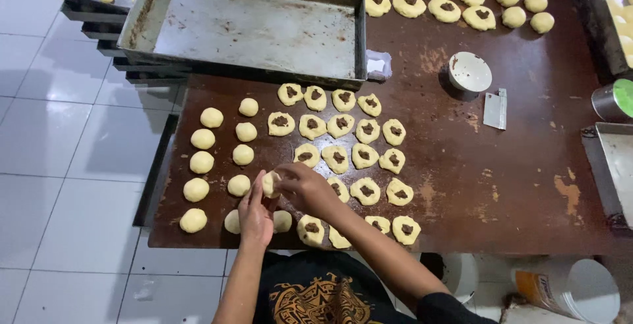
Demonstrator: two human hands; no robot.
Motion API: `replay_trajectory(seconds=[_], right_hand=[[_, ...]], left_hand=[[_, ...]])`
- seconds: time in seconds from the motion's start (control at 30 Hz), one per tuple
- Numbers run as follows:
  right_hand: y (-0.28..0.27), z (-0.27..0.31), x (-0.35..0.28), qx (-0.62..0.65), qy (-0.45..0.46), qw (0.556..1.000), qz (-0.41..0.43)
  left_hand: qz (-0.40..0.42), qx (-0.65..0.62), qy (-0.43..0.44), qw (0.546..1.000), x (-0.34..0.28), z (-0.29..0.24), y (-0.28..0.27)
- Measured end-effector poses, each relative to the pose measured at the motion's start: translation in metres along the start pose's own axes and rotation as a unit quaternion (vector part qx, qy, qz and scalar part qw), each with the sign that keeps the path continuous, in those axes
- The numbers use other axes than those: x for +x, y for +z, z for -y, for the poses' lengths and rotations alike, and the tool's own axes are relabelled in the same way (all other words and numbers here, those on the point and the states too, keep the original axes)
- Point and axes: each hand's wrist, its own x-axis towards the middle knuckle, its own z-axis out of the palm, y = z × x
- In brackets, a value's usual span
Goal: The recorder is filling dough portions with chocolate paste and shaping them into rounds on a bakery table.
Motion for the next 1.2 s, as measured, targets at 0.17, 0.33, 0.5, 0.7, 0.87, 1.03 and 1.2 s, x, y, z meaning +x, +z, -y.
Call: replay_trajectory(seconds=[0.17,0.33,0.5,0.7,0.87,1.03,1.2], right_hand=[[0.005,-0.020,-0.013,0.044,0.013,0.994,0.102],[0.009,-0.022,-0.020,0.045,0.051,0.991,0.114],[-0.007,-0.006,-0.006,0.036,0.044,0.995,0.082],[0.003,-0.024,-0.014,0.089,0.140,0.981,0.103],[0.038,-0.053,-0.031,0.147,0.157,0.973,0.087],[0.028,-0.041,-0.021,0.127,0.155,0.975,0.101],[0.022,-0.034,-0.020,0.094,0.095,0.990,0.038]], left_hand=[[0.036,0.165,0.028,0.985,-0.014,-0.010,0.019],[0.087,0.181,0.058,0.978,-0.006,0.003,0.012],[0.025,0.027,-0.019,0.999,0.006,0.014,-0.011],[0.051,0.181,-0.033,0.982,-0.024,-0.022,0.026],[0.099,0.235,0.066,0.965,-0.012,-0.009,0.014],[0.009,0.021,0.025,0.999,0.023,0.018,-0.030],[0.023,0.023,-0.056,0.998,0.017,0.017,-0.041]])
